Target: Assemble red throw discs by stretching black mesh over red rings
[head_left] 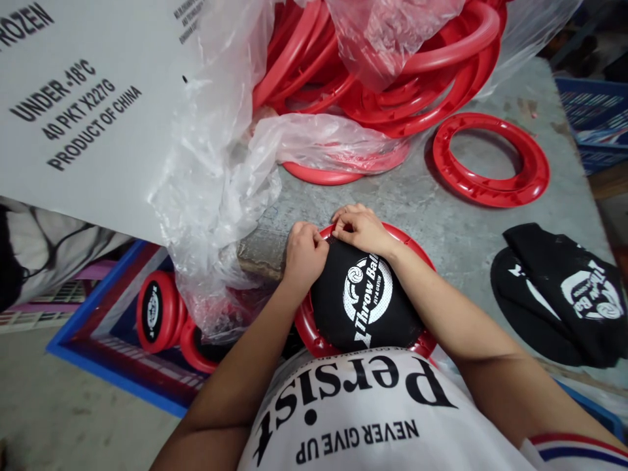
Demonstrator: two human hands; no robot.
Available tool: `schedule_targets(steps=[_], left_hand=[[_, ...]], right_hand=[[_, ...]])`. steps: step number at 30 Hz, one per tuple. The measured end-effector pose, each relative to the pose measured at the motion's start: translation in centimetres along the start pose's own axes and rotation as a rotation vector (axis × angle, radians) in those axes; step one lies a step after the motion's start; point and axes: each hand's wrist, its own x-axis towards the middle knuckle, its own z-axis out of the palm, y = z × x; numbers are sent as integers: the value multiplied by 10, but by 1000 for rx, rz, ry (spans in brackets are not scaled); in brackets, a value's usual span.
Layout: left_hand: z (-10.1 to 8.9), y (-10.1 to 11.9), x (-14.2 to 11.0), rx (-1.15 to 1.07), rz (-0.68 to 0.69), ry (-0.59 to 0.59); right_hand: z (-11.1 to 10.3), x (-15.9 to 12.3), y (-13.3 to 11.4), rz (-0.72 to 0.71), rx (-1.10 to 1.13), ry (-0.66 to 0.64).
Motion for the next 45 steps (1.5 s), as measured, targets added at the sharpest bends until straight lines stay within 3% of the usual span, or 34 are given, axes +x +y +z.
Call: schedule_targets(steps=[13,20,22,26,28,31,35,38,42,45], left_hand=[[0,2,1,34,-40,-26],[2,0,2,78,9,-23],[2,-1,2,93,12,-24],[2,-1,1,74,24,-19],[1,-2,-1,59,44,-20],[0,-3,0,34,67,-32],[1,-6,20,-9,139,-112],[3,-4,48,-23,262,-240],[9,7,78,-23,393,-407],[15,18,83,-5,459,-493]], right_hand=[[3,0,1,7,8,45],[3,2,0,8,3,8],[3,3,4,47,143,40],[-1,5,16,187,625,216],[-3,5,19,206,702,237],[-8,7,19,238,716,171],[-18,11,18,336,790,126],[-30,5,24,413,924,150],[-42,-22,37,462,1042,176],[-41,-44,43,479,1087,221]])
